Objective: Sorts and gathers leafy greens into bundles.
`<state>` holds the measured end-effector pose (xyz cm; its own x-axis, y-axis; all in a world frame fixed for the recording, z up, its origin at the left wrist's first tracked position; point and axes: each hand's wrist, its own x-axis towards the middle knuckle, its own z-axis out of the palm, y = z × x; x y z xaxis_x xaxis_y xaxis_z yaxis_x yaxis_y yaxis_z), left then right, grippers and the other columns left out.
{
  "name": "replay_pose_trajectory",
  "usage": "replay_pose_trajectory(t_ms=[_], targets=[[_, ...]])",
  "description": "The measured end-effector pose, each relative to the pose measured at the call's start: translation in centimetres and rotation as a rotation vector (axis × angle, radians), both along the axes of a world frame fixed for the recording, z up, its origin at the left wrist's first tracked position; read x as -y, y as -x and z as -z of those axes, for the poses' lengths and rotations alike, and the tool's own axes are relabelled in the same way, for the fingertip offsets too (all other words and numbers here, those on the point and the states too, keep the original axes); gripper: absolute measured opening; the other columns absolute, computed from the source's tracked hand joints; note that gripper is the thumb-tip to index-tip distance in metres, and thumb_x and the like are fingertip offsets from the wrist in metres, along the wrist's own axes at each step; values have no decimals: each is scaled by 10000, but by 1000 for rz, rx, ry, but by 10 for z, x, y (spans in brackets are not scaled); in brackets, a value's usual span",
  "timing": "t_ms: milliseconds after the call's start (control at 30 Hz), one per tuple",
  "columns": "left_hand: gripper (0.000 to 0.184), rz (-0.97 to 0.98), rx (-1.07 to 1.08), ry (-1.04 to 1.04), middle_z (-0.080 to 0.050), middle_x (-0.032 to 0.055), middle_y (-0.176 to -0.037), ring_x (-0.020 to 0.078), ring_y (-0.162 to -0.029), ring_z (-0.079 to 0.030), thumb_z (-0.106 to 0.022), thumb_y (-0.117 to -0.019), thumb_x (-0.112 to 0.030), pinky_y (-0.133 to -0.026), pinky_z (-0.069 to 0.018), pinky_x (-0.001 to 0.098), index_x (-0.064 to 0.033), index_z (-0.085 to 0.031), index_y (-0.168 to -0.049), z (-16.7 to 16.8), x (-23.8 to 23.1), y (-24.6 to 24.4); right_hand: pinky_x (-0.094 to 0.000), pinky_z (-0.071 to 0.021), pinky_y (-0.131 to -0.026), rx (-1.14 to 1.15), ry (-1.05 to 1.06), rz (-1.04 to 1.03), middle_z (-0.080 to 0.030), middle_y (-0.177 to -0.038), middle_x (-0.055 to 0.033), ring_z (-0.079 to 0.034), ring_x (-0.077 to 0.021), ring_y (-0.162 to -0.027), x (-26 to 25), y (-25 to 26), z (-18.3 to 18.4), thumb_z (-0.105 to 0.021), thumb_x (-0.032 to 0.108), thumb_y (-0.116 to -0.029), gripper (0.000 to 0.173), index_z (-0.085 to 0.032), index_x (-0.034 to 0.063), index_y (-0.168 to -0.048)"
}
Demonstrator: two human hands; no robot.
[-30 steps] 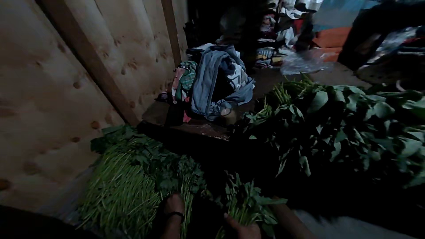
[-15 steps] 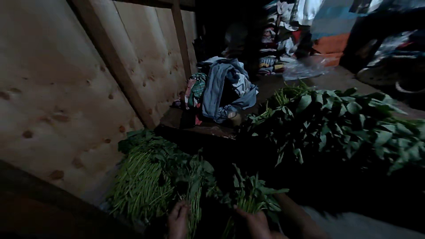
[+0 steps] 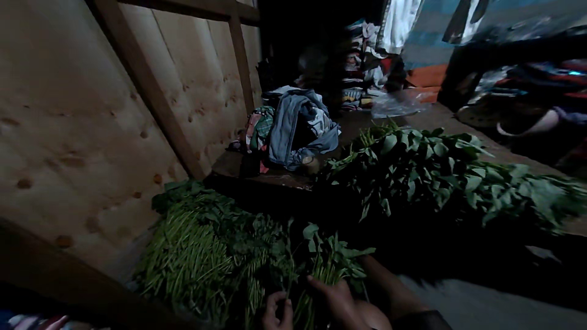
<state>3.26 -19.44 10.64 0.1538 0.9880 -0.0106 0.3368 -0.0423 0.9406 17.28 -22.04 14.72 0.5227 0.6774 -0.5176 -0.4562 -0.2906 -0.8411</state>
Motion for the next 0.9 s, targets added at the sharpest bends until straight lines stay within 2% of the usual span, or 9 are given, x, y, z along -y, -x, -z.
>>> replay_pose_trajectory(t_ms=[167,233,300,333,400,500,600,700,900], targets=[[312,209,-180,-8,-685,237,-1065,309,-928,-685,-616,-988,-163,-865,-562,470,66,-646,-1197,-15,7,-3,-449,-617,-804,31,15,-60,-724,-983,-173,-728,-261,-865,0,-1,5,-821,139,-863,490,-580,-51,-1244],[389,249,-246,-20,-693,236,-1017,343,-938,-687,-620,-1007,-282,-879,-556,518,63,-652,-1184,-15,2,-4,-460,-609,-843,59,28,-134,-717,-1025,-180,-724,-269,-906,1,-2,6,-835,160,-855,561,-548,-45,-1292],[392,255,-247,22,-700,228,-957,338,-892,-691,-591,-1026,-299,-852,-553,527,68,-667,-1139,-14,-6,-3,-466,-603,-851,74,61,-177,-713,-1034,-184,-722,-275,-919,0,-2,6,-837,176,-856,577,-541,-47,-1299],[375,234,-205,60,-694,207,-920,299,-833,-677,-558,-1043,-281,-807,-553,494,71,-667,-1109,-10,-10,-4,-464,-605,-852,68,75,-178,-712,-1039,-183,-722,-274,-924,0,-2,5,-838,180,-858,578,-540,-44,-1300],[337,182,-26,211,-640,99,-829,145,-645,-573,-457,-1088,-223,-624,-505,326,65,-629,-1117,-6,-16,-4,-450,-610,-818,43,74,-142,-713,-1015,-177,-724,-266,-888,0,-2,3,-828,161,-868,541,-547,-43,-1283],[307,111,390,494,-579,11,-732,68,-511,-511,-327,-1127,-191,-474,-453,219,6,-518,-1264,-2,-24,-2,-450,-609,-806,25,65,-78,-716,-997,-176,-722,-266,-871,-1,-2,2,-822,150,-871,513,-560,-46,-1266],[354,95,604,615,-662,52,-903,89,-587,-585,-279,-1126,-181,-496,-477,221,-41,-492,-1371,10,-34,9,-471,-606,-813,11,84,-52,-713,-1013,-187,-721,-283,-887,-2,-2,5,-833,168,-863,554,-546,-46,-1287],[347,38,619,614,-634,51,-1016,93,-677,-601,-335,-1108,-134,-550,-503,225,-23,-537,-1367,19,-41,17,-477,-597,-803,10,128,-42,-697,-1029,-199,-708,-292,-891,-4,-3,5,-837,190,-865,586,-533,-50,-1304],[307,-40,720,539,-602,3,-894,95,-695,-617,-384,-1083,-67,-606,-547,252,-26,-495,-1367,28,-40,26,-468,-596,-802,11,138,-43,-699,-1021,-194,-707,-287,-880,-6,-3,7,-834,181,-868,565,-541,-47,-1294]])
